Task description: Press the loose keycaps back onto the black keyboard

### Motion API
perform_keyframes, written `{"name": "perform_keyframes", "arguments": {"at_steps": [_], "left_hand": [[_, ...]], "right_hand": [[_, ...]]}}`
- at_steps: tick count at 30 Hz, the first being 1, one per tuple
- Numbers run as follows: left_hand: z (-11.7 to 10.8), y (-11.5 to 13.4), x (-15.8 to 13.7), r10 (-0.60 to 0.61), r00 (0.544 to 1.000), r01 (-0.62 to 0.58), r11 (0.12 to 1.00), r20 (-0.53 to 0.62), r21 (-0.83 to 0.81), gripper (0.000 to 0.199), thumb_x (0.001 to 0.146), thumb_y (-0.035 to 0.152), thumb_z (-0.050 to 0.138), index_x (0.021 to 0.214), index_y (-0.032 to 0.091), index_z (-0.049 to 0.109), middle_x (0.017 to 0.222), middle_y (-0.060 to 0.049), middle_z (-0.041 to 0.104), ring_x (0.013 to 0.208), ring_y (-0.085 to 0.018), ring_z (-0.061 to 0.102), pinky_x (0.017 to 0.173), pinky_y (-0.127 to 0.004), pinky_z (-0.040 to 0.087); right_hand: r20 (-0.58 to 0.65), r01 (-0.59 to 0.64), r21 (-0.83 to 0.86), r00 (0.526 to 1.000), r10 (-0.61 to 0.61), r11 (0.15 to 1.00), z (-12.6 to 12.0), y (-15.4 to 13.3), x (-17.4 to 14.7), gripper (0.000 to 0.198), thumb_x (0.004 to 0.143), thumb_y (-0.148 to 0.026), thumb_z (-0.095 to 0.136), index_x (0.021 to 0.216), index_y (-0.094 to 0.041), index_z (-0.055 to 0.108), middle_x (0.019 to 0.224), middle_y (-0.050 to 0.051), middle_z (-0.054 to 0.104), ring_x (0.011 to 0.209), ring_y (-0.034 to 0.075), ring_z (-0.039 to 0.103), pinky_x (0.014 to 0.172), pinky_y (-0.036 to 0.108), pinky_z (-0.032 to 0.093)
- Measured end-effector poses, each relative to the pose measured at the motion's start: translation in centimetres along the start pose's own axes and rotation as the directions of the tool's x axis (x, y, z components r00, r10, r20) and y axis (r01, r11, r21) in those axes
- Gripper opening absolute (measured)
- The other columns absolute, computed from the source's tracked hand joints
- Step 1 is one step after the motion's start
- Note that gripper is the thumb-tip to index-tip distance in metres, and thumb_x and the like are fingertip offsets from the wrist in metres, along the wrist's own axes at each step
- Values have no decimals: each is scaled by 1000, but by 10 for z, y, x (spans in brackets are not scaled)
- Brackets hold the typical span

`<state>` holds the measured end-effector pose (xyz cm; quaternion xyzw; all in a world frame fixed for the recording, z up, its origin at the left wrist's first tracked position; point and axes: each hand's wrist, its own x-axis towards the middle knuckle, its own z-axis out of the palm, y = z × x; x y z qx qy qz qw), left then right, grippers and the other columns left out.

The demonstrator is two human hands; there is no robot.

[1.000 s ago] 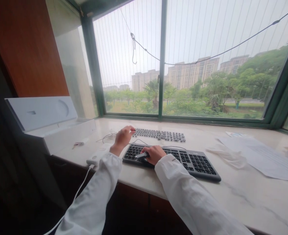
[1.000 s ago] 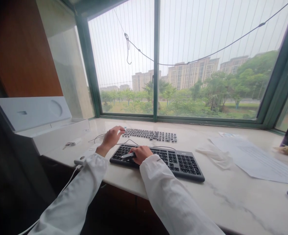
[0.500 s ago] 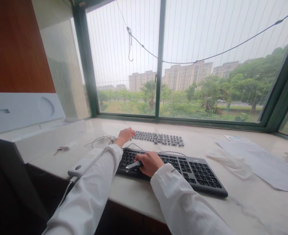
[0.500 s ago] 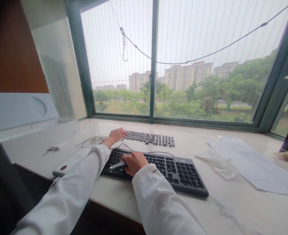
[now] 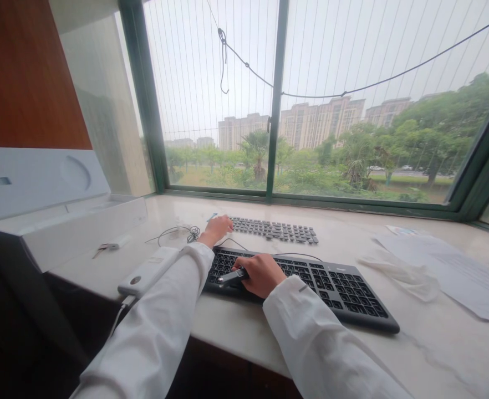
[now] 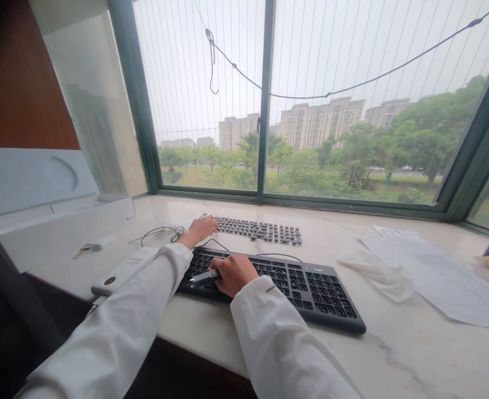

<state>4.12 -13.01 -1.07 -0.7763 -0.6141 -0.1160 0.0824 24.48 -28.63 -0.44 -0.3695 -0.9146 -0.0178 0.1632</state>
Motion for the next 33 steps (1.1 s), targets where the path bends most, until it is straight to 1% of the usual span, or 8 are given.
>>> {"name": "perform_keyframes", "arguments": {"at_steps": [7,16,21,25,28,30,33], "left_hand": [[4,-1,2,-9,1000,9,1000,7,-13,16,82,32,60,90,25,72,110,-5,62,96,-21,61,85,-31,43],[0,0,0,-3,1000,3,1000,15,-6,16,83,32,59,90,24,72,110,-6,61,97,-22,61,86,-32,43],[0,-1,0,4,1000,-4,1000,9,6,15,84,31,59,90,25,71,111,-4,61,98,-21,61,86,-32,44],[-1,-1,0,4,1000,-4,1000,4,16,14,83,31,60,91,26,71,110,-3,61,97,-21,61,85,-31,44],[-4,1,-3,2,1000,-1,1000,-4,22,14,83,30,60,91,26,71,109,-3,62,96,-20,61,84,-30,44],[-8,3,-5,-1,1000,1,1000,-16,25,14,84,30,59,91,26,71,109,-3,62,94,-20,62,84,-29,44],[-17,7,-8,-10,999,11,1000,-42,30,16,84,30,58,91,26,72,108,-4,63,90,-19,63,84,-30,45]], "right_hand": [[-3,6,10,1000,-6,1000,1,0,0,28,75,-22,55,99,-27,67,81,2,72,73,21,66,66,27,40],[3,-4,20,1000,3,1000,-1,0,0,28,75,-22,55,99,-27,68,82,2,72,74,21,66,67,27,40],[8,-2,17,1000,2,1000,0,0,0,29,74,-22,55,100,-27,68,83,2,73,77,21,67,68,27,40],[-13,4,17,1000,-4,1000,1,0,0,29,73,-22,55,98,-29,68,81,1,73,75,21,67,67,27,39],[-31,-14,13,999,14,1000,0,2,0,29,73,-22,55,98,-29,68,81,1,73,74,21,67,65,27,38],[-65,-44,10,997,45,999,-2,4,0,29,74,-22,55,99,-28,68,80,2,73,72,21,67,64,27,37],[-155,-88,23,984,90,996,-5,9,0,30,74,-20,55,101,-27,67,76,2,72,68,20,65,62,26,36]]}}
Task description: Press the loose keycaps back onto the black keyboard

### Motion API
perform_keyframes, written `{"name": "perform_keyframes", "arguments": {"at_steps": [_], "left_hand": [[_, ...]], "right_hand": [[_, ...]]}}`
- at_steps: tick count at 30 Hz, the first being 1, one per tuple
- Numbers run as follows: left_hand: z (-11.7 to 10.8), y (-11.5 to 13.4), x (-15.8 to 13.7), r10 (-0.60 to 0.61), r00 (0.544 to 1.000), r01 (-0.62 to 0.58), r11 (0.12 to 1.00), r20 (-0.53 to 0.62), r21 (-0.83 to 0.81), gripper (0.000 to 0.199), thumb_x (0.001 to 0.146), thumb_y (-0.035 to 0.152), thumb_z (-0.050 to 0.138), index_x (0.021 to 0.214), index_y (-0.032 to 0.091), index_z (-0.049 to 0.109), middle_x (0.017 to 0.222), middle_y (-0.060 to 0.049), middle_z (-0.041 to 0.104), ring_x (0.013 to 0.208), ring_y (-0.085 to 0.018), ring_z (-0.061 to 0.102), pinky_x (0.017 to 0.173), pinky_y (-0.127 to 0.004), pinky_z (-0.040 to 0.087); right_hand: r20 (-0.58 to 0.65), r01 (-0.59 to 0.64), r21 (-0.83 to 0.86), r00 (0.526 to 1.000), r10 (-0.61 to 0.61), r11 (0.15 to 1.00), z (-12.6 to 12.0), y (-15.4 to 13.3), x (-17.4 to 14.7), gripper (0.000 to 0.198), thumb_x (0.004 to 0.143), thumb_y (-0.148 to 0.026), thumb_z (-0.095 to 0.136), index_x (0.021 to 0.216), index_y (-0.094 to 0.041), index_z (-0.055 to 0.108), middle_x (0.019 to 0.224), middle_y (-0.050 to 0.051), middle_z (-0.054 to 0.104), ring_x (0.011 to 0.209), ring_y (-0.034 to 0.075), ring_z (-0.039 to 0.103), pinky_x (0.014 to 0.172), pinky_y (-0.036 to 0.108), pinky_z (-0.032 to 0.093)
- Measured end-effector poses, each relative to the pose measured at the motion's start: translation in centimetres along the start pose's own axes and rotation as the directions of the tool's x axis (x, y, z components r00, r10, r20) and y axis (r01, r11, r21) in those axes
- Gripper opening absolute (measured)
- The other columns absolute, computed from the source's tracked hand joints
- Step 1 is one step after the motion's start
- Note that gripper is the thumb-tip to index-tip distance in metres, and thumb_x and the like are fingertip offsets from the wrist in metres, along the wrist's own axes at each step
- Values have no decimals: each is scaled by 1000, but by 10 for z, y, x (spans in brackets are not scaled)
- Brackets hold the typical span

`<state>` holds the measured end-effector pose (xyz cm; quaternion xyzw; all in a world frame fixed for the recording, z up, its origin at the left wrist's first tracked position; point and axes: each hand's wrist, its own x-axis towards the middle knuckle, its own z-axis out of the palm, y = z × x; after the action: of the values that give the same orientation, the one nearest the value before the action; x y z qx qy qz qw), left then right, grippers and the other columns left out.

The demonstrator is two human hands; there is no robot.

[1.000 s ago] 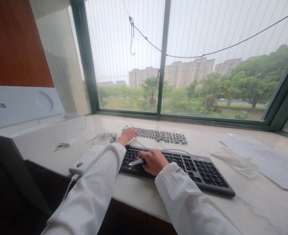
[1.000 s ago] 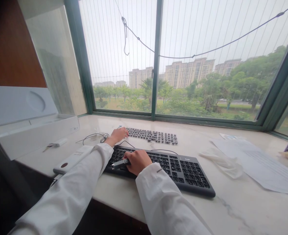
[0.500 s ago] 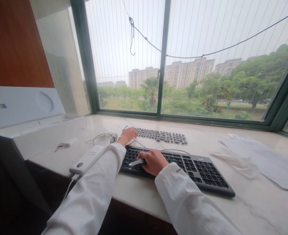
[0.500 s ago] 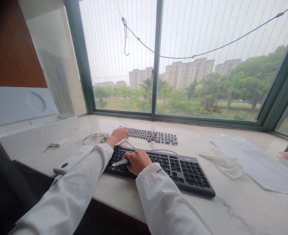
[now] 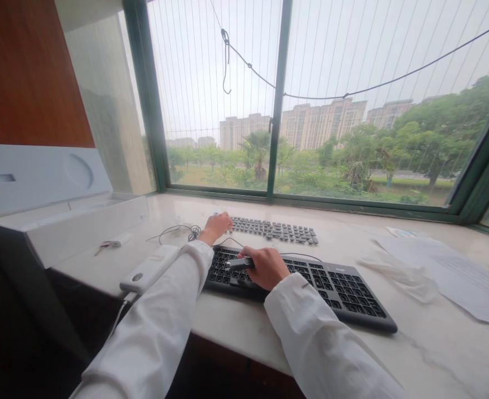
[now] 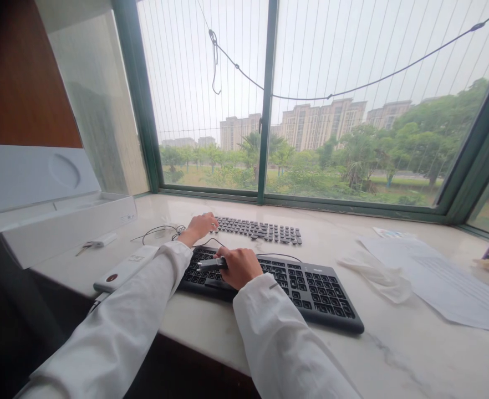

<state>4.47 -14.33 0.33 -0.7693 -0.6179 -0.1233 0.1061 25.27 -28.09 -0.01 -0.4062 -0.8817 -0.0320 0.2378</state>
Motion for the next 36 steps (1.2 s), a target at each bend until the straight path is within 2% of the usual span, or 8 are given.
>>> {"name": "perform_keyframes", "arguments": {"at_steps": [7,13,16,18,20,22,24,36], "left_hand": [[-52,14,-14,-14,995,13,1000,-98,-10,20,87,37,55,92,28,72,101,-2,68,91,-20,62,83,-30,45],[-107,47,-64,41,975,-72,988,-219,-135,22,86,43,57,93,27,71,97,0,71,89,-18,62,81,-29,44],[-108,73,-104,121,961,-173,965,-248,-199,22,87,43,55,91,28,71,96,2,70,87,-16,62,79,-28,45],[-99,88,-131,209,954,-258,937,-213,-236,19,89,40,54,89,30,71,97,4,70,86,-14,63,77,-26,45],[-84,100,-153,257,954,-290,925,-155,-246,17,86,42,58,92,31,70,98,6,69,84,-14,63,72,-24,45],[-70,106,-170,271,955,-292,926,-117,-238,22,84,43,61,101,32,69,104,5,67,83,-14,64,70,-24,45],[-58,108,-181,255,962,-271,939,-101,-213,25,84,44,60,105,33,68,109,4,65,81,-13,65,68,-23,45],[-47,110,-194,194,975,-212,957,-107,-199,28,94,41,43,105,29,65,107,-2,63,85,-16,65,71,-26,46]], "right_hand": [[-280,-52,98,957,77,994,-4,13,2,17,83,-25,47,85,-21,64,64,3,67,59,18,62,60,24,35],[-462,-133,355,836,298,925,-6,33,6,30,85,-39,47,65,-20,60,57,1,62,55,15,56,60,24,37],[-477,-223,619,656,585,754,-8,43,9,44,85,-51,48,54,-19,53,48,1,53,48,13,49,53,25,35],[-370,-171,828,548,750,534,-9,48,10,45,83,-55,49,54,-20,47,42,-3,43,39,10,39,43,25,30],[-226,-48,956,507,832,289,-11,50,11,43,81,-55,51,57,-22,40,39,-8,33,33,8,27,35,25,22],[-134,49,991,509,850,126,-13,50,10,41,80,-53,54,58,-23,36,39,-10,27,32,6,21,32,24,18],[-102,90,994,520,848,64,-14,49,8,41,79,-51,56,59,-23,35,40,-11,25,32,6,19,30,23,17],[-101,57,995,658,746,84,-7,40,2,43,77,-52,60,58,-22,36,41,-11,26,32,5,20,29,22,18]]}}
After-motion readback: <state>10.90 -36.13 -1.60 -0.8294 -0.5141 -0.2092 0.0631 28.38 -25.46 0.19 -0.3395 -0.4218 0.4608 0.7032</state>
